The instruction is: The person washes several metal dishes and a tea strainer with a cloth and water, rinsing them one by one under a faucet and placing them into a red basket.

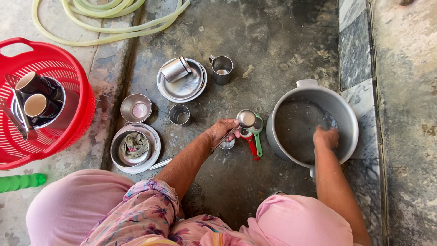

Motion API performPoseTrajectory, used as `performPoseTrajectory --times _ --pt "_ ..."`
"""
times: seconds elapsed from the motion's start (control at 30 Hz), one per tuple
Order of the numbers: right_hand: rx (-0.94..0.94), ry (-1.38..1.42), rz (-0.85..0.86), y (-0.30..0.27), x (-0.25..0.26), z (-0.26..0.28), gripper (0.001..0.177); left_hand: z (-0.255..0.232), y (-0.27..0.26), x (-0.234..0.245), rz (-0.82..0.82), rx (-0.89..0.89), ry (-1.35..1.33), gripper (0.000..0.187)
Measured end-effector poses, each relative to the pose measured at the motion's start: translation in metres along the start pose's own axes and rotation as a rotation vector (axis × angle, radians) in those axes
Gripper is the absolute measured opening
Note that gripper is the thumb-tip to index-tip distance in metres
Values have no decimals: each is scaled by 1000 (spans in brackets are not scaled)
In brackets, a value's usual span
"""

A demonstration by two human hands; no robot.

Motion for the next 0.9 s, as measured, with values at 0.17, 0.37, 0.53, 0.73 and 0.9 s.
performPoseTrajectory --times 0.17,0.37,0.53,0.73,0.9 --pt "-465 874 1033 -61 -47 6 28 9 20 14 -46 -54 13 23" --pt "115 309 1426 -250 -33 136 24 0 13 -16 -67 -51 -105 26" --pt "15 592 646 -120 -25 107 23 -4 15 5 -406 -146 525 29" --pt "-126 135 58 20 -12 -56 39 38 21 111 -805 -220 900 29" --pt "-455 911 1207 -89 -59 12 18 92 40 136 -722 -29 964 35"
Point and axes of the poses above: each hand's wrist, its own y-axis towards the middle knuckle, its own x-axis out of the back of the hand, z = x × y, the point moved 7 cm from there along y, towards the middle knuckle, and after that the axes turned 11 degrees about -z, right-handed, at the moved point
